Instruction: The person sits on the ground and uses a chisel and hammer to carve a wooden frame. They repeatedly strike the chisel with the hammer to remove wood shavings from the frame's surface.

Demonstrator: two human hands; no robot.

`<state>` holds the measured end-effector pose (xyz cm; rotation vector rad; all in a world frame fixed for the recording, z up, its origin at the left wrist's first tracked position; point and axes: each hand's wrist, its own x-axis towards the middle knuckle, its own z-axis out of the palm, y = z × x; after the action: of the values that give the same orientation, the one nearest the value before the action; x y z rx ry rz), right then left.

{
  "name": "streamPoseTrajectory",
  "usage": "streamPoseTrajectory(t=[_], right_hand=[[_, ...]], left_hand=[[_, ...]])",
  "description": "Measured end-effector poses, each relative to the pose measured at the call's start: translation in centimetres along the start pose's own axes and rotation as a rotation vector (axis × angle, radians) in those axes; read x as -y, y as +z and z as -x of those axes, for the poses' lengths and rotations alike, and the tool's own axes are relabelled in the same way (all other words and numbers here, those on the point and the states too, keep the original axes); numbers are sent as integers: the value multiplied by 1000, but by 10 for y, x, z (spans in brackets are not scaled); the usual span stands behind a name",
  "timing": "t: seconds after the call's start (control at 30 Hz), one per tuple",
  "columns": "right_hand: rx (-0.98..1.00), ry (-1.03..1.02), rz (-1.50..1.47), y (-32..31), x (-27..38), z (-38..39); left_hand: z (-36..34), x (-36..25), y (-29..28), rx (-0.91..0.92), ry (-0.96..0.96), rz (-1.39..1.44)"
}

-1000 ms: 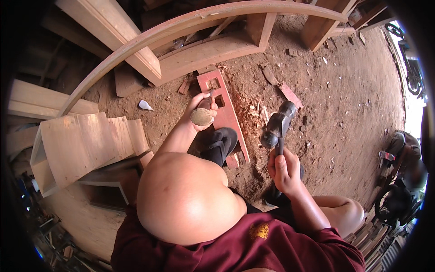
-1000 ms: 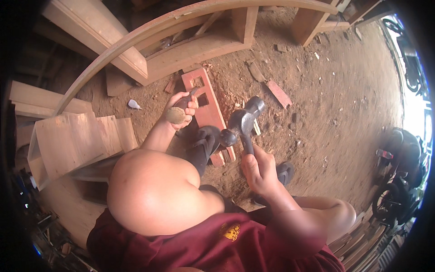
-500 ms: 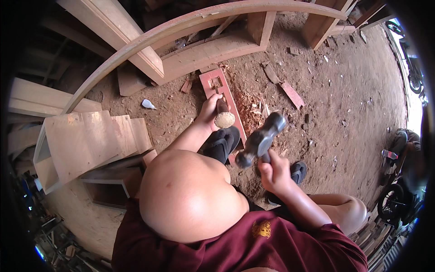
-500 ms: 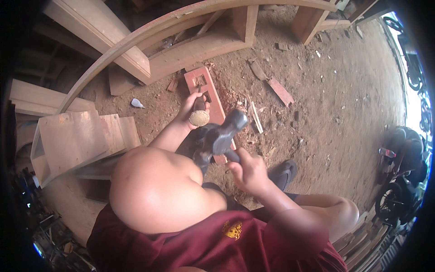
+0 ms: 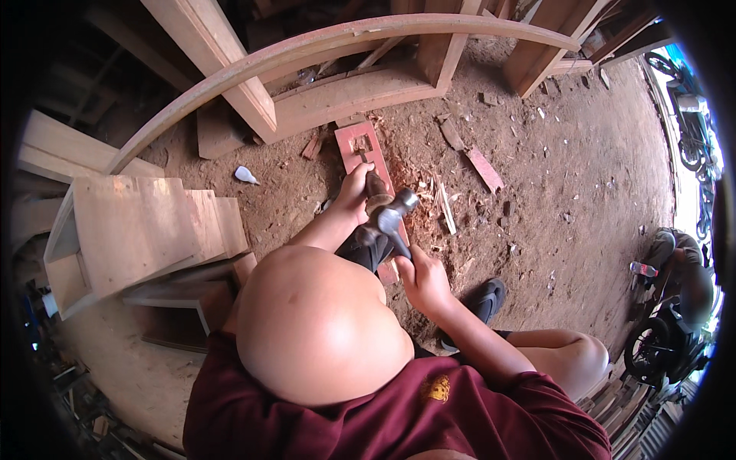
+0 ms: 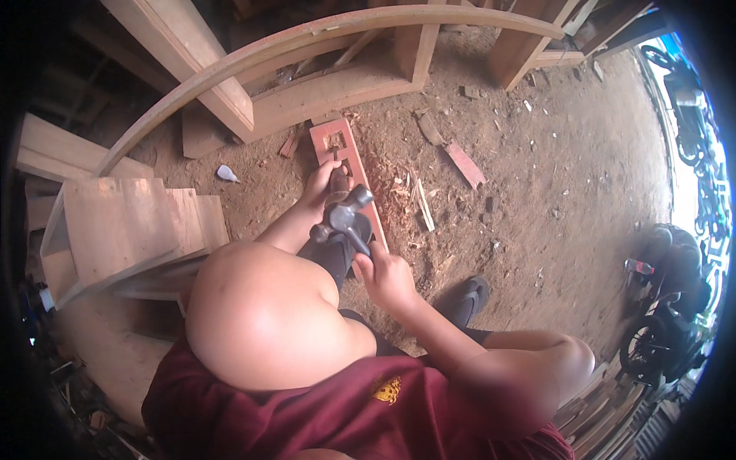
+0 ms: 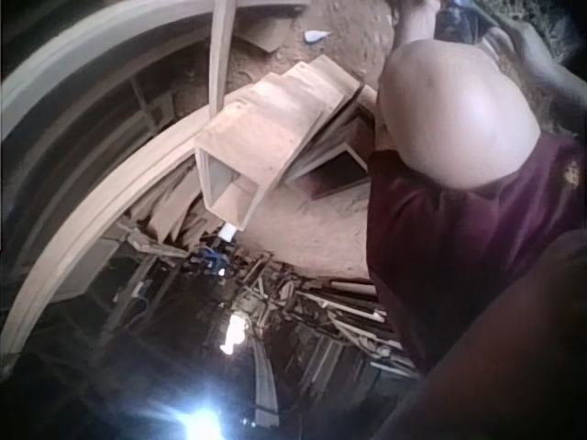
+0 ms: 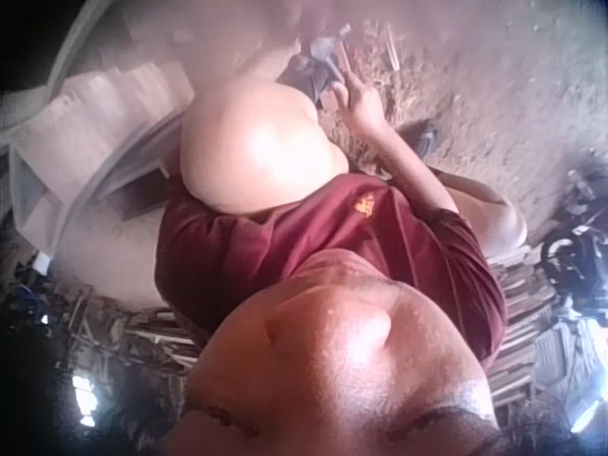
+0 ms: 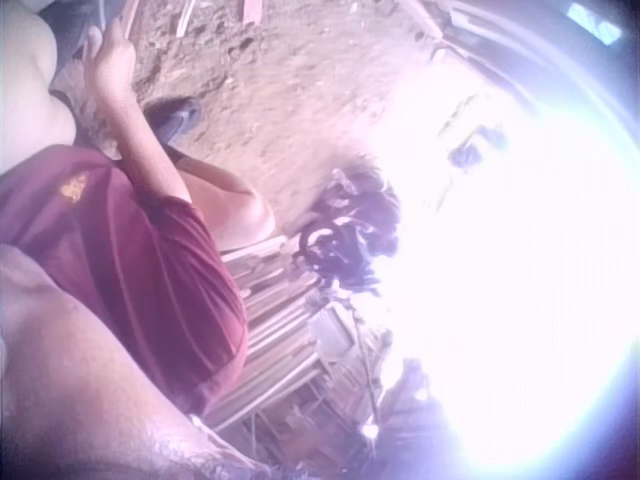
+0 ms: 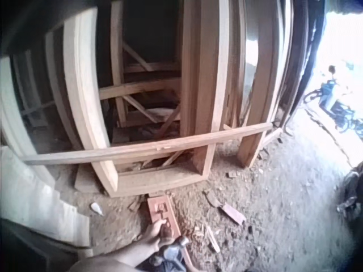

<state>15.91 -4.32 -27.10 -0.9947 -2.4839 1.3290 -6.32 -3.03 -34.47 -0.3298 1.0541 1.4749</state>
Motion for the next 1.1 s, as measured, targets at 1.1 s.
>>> streamPoseTrajectory(t=[1.1], right_hand=[[-48,-117,77,31,-54,28]], left_hand=[[-12,31,-31,83,79,-86]])
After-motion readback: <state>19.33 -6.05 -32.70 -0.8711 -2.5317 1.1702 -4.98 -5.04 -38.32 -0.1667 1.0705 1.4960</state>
